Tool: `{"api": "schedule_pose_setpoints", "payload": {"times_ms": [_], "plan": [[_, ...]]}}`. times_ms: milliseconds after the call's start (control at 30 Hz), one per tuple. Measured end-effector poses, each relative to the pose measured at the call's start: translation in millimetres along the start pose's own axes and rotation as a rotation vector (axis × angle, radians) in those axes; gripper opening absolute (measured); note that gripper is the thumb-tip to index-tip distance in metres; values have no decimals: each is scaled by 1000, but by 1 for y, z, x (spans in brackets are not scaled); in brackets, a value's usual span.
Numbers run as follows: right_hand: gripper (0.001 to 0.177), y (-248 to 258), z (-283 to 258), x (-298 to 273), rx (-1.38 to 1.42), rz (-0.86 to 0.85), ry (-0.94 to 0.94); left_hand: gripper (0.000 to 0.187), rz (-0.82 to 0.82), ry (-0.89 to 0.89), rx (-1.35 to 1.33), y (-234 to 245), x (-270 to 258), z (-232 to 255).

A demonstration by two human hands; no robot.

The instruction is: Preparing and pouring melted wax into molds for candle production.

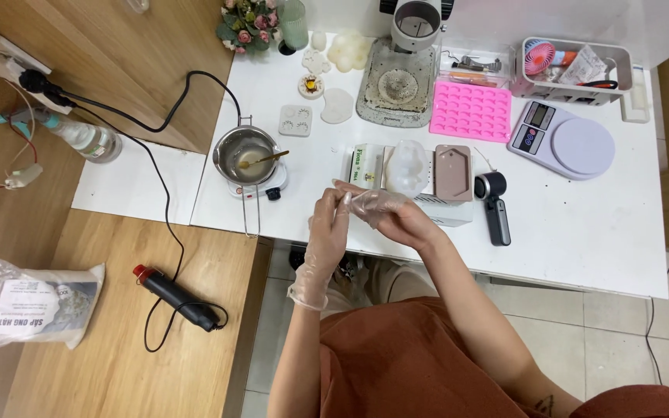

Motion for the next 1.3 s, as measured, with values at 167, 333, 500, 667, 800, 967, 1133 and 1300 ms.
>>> {"api": "schedule_pose_setpoints", "payload": {"times_ms": [167,333,500,667,800,967,1133,1300], "plan": [[26,64,8,2,-133,128,-174,25,-284,326,-220,-5,23,15],[32,3,-35,5,-227,25,-90,29,-382,290,31,-21,22,-17],[35,-5,-42,8,-191,105,-15,32,-73,142,-407,-26,37,-27],[49,21,-22,12,-74,19,-143,33,-47,225,-418,-14,41,-42],[55,18,-18,10,-4,31,-219,32,118,284,-416,14,49,-79],[54,0,0,-4,-85,56,-105,28,195,278,-317,33,83,-86],[56,-57,9,-20,299,112,155,28,30,220,150,30,113,-37],[60,-52,32,-27,558,117,202,29,-162,59,421,6,136,-52]]}}
Point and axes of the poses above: each hand's wrist, its own x-axis towards the middle knuckle, its own y-axis out of the back of the hand, z = x × y, the point moved 5 cm from there along x, towards the middle knuckle, and after that the axes turned 13 degrees about -y, right-handed, at the moved point
